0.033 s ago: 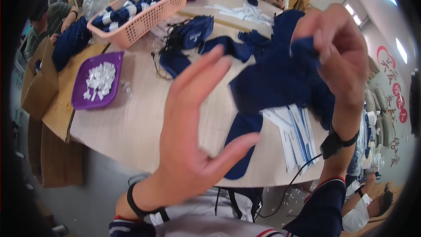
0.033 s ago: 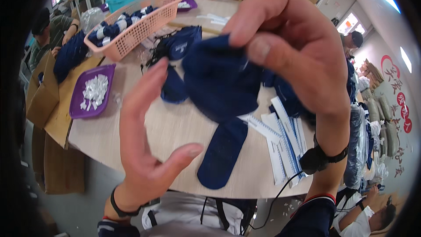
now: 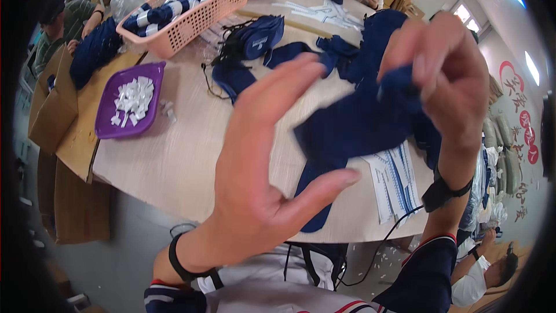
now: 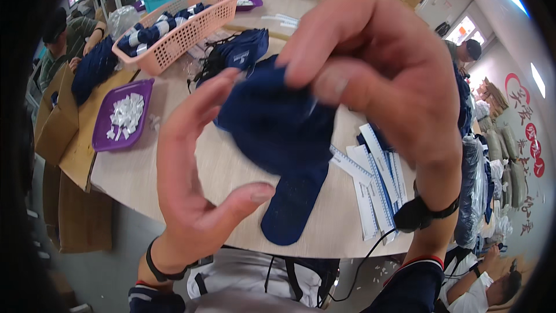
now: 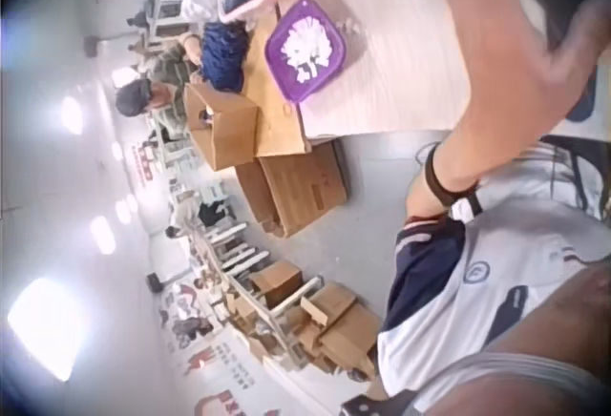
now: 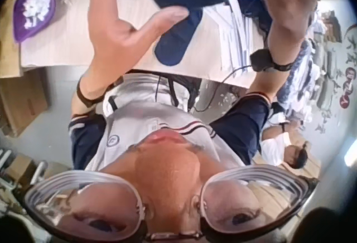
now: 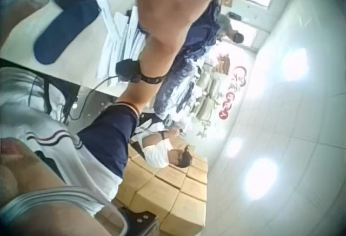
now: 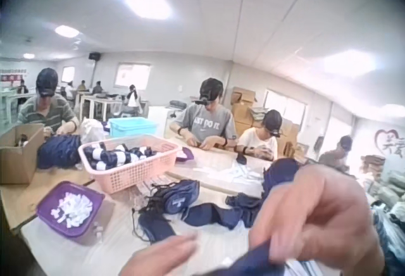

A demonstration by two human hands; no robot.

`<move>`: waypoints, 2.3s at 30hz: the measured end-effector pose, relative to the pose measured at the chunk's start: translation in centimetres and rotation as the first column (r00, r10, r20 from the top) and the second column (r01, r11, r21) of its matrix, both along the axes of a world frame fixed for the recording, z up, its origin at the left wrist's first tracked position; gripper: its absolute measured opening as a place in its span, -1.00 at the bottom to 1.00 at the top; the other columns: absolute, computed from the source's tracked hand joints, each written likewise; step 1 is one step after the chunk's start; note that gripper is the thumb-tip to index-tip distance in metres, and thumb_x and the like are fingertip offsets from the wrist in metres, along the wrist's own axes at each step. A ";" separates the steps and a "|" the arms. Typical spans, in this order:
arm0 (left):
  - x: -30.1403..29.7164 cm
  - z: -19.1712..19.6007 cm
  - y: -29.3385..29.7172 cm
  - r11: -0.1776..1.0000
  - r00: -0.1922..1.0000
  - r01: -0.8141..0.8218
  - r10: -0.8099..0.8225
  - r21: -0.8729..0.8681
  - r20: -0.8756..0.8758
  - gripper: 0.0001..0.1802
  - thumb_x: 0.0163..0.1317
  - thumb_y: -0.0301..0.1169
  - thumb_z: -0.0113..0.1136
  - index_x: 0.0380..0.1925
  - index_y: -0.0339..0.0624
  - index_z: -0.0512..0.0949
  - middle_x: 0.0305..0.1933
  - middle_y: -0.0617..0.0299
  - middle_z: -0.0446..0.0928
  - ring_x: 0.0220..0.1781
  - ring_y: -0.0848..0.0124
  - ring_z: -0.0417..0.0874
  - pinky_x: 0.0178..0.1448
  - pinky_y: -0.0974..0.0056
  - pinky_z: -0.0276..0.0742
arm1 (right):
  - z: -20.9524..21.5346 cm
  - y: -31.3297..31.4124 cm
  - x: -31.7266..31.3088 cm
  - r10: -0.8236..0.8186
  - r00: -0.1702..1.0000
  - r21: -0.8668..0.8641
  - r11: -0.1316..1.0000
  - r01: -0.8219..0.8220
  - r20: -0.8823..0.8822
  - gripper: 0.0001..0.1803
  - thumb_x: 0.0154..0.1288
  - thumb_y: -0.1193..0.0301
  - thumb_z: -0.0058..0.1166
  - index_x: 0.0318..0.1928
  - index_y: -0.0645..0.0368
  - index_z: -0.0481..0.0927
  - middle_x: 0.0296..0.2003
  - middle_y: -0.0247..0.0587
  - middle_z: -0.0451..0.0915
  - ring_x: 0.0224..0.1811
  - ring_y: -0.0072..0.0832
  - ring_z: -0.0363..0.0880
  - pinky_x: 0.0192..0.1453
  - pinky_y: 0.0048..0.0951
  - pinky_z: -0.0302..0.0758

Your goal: Folding blue fabric socks and securing them with a paper label.

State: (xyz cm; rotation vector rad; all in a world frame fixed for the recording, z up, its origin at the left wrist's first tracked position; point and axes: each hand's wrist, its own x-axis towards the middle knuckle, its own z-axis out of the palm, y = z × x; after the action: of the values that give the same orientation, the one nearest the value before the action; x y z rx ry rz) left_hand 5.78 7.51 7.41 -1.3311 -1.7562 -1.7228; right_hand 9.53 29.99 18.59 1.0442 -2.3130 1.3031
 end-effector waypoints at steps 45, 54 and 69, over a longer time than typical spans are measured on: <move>5.5 -11.3 -2.2 0.671 0.934 0.027 -0.281 -0.741 -0.220 -0.77 0.18 -0.38 0.26 -0.14 0.01 0.72 0.13 0.36 0.68 0.31 0.32 0.61 0.36 0.09 0.46 | -20.8 8.1 2.5 -0.632 0.655 0.308 0.775 0.552 0.415 -0.73 0.52 0.28 0.19 -0.03 0.25 0.68 -0.23 -0.24 0.72 -0.14 -0.56 0.68 0.08 -0.56 0.59; 7.6 -11.1 -2.2 0.644 0.795 0.059 -0.493 -0.763 -0.354 -0.74 0.28 -0.36 0.22 -0.05 -0.08 0.70 0.03 0.30 0.66 0.27 0.38 0.61 0.38 0.14 0.43 | -20.3 6.1 1.6 -0.572 0.710 0.364 0.817 0.448 0.410 -0.84 0.40 0.40 0.30 -0.16 0.24 0.66 -0.30 -0.26 0.65 -0.23 -0.54 0.60 -0.03 -0.52 0.57; 6.6 -12.6 4.1 0.671 0.986 0.063 -0.158 -0.739 -0.060 -0.25 0.29 -0.12 0.30 0.40 -0.27 0.38 0.56 0.03 0.28 0.59 0.12 0.26 0.63 -0.01 0.16 | -17.3 5.5 -0.3 -0.668 0.510 0.666 0.711 0.225 0.542 -0.72 0.26 0.40 0.29 -0.07 0.27 0.62 -0.36 -0.32 0.58 -0.32 -0.59 0.47 -0.22 -0.50 0.44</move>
State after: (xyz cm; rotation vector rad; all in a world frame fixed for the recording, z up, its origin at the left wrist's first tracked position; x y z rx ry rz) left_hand 12.37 11.61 -5.17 -1.8273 -2.4657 -0.9239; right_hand 9.18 35.52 1.31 -0.2368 -3.3763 0.9705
